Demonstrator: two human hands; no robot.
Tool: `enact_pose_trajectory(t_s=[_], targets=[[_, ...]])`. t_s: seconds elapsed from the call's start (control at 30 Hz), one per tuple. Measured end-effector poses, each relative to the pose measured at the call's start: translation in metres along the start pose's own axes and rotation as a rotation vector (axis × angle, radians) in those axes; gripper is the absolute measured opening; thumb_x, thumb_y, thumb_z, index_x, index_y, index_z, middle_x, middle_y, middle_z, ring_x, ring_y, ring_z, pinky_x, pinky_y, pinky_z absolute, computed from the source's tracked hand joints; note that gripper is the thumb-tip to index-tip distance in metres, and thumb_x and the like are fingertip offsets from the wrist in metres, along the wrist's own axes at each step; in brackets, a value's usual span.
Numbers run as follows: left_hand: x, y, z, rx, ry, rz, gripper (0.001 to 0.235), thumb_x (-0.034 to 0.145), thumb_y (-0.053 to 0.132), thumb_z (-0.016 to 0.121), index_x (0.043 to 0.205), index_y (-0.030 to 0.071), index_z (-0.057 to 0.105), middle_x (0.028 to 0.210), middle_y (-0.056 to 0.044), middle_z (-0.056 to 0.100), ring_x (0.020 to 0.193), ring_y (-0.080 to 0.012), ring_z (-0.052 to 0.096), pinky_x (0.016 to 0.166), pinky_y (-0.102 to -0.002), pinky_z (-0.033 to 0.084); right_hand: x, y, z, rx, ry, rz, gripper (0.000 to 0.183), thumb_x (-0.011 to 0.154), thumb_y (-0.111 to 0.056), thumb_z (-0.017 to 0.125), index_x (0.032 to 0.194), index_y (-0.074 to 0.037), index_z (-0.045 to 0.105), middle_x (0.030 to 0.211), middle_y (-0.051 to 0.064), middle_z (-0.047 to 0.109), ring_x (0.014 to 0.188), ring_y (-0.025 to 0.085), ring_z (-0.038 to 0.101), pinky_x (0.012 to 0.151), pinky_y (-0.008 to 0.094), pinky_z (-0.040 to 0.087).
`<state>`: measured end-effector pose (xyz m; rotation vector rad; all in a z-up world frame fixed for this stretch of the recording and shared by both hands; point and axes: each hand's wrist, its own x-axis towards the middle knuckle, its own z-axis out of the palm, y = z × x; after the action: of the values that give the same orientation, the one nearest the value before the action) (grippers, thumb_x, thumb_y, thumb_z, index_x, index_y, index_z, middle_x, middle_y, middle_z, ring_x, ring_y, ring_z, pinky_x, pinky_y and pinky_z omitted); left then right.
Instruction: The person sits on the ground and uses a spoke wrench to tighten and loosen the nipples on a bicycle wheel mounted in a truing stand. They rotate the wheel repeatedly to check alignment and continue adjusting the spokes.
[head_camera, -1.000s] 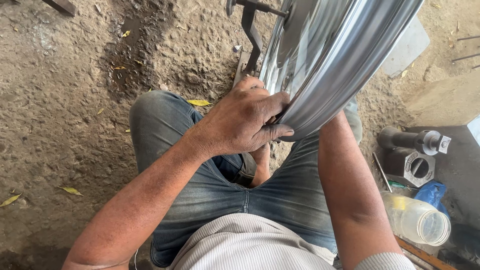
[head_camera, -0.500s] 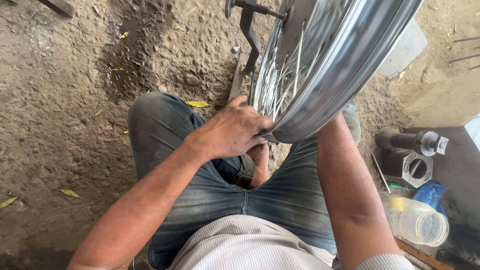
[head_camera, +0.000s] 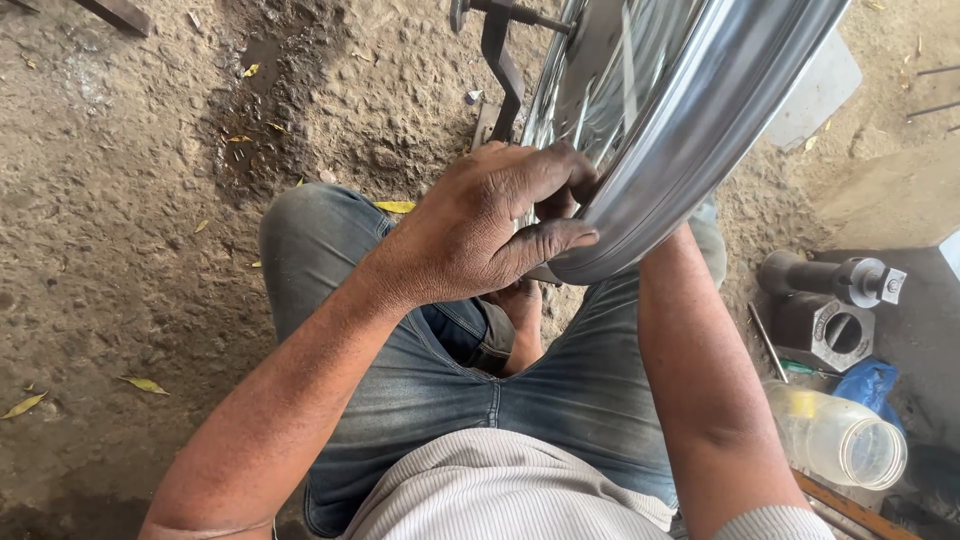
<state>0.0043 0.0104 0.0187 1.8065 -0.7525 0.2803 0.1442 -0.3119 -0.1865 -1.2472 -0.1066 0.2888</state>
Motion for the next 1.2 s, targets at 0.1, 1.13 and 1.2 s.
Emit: enact_pose_trajectory(t_s=[0.1, 1.13, 1.2], targets=[[-0.002, 0.0, 0.0, 0.007, -0.022, -0.022, 0.031, 0.099, 0.031, 0.078, 0.116, 0.008, 0.066, 0.091, -0.003, 0.071, 0.086, -0.0148, 0.072, 0.077, -0.033, 0.059, 0.003, 0.0, 0.001, 0.003, -0.002, -0.005, 0.041, 0.102, -0.035, 0.061, 0.124, 0.0, 0.066, 0.105, 0.009, 0.073, 0.089, 0.019, 0.073, 0.075, 0.031, 0.062], [0.016, -0.016, 0.009, -0.058, 0.022, 0.086, 0.027, 0.107, 0.033, 0.069, 0.105, 0.007, 0.069, 0.087, -0.006, 0.073, 0.073, -0.0142, 0.071, 0.062, -0.029, 0.057, 0.005, 0.001, -0.002, 0.0, 0.024, -0.026, 0.038, 0.102, -0.029, 0.065, 0.125, 0.001, 0.065, 0.104, 0.01, 0.073, 0.088, 0.02, 0.074, 0.073, 0.032, 0.063], [0.021, -0.017, 0.007, -0.048, 0.063, 0.103, 0.03, 0.111, 0.036, 0.069, 0.109, 0.006, 0.068, 0.09, -0.006, 0.073, 0.079, -0.0136, 0.074, 0.068, -0.028, 0.06, 0.004, 0.001, -0.002, -0.003, 0.024, -0.027, 0.038, 0.102, -0.029, 0.065, 0.125, 0.001, 0.064, 0.104, 0.01, 0.073, 0.088, 0.02, 0.074, 0.073, 0.032, 0.063]])
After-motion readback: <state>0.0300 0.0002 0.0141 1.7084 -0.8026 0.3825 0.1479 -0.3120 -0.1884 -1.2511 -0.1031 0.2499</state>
